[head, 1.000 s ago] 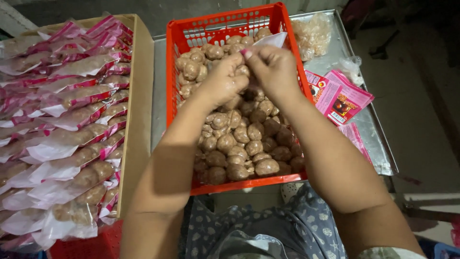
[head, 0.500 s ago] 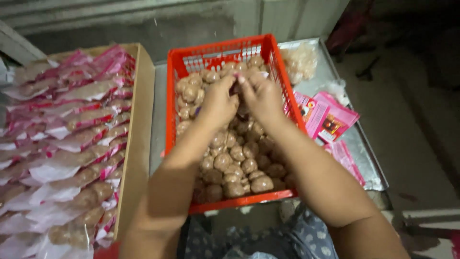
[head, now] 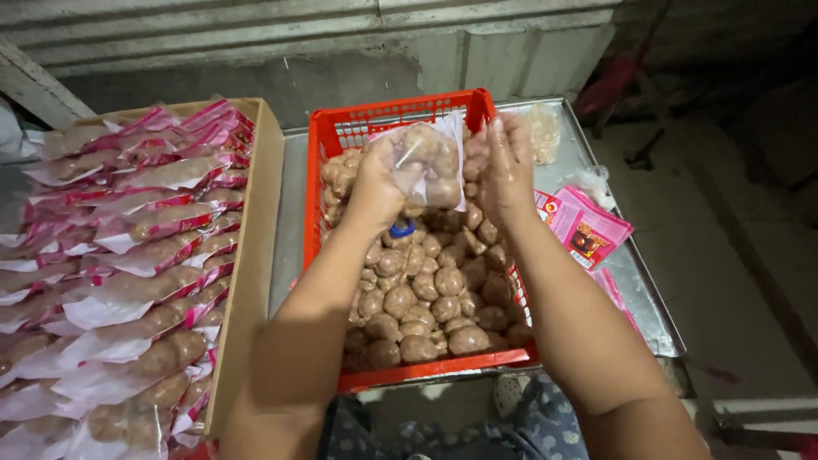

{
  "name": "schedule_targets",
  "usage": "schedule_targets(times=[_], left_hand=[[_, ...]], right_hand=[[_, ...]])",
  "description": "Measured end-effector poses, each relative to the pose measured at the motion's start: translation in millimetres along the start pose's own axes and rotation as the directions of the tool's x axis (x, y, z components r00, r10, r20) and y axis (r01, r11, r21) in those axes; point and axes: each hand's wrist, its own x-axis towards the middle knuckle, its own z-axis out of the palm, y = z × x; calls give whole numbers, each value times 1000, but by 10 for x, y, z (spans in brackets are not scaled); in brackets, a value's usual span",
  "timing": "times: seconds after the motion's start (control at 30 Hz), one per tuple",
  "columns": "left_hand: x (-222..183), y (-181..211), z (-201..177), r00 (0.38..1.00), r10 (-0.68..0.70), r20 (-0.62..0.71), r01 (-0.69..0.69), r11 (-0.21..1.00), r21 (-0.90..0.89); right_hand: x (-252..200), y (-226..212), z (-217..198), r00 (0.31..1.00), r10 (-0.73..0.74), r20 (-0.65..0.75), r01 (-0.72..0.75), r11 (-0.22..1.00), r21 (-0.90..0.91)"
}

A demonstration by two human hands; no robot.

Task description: The person places meatballs into small plastic bags by hand, adds a label to the bags, and places the filled bags into a cardboard box.

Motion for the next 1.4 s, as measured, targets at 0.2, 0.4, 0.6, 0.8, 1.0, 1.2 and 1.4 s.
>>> schedule_targets(times=[0.2, 0.4, 0.6, 0.8, 1.0, 1.2, 1.4], left_hand=[[40, -24, -50, 991, -69, -116, 58, 994, -90], [-13, -105, -54, 995, -43, -87, 38, 998, -52], [-38, -91, 66, 970, -162, -180, 133, 978, -161], [-27, 124, -7, 875, -482, 38, 478, 852, -214], [31, 191, -114, 944, -320, -82, 323, 946, 24], [66, 27, -253, 973, -218, -75, 225, 970, 95], [11, 75, -382, 987, -91, 134, 5, 843, 538]], right_hand=[[-132, -628, 262, 757, 456, 467, -526, 850, 22], [-123, -158, 123, 726, 551, 412, -574, 815, -79], [-112, -220, 217, 767, 541, 346, -577, 817, 1], [-43, -186, 168, 678, 727, 109, -728, 684, -38], [-51, -178, 111, 644, 739, 199, -758, 651, 35], [-37, 83, 42, 585, 781, 217, -804, 524, 282], [-54, 421, -93, 590, 771, 238, -800, 520, 299]])
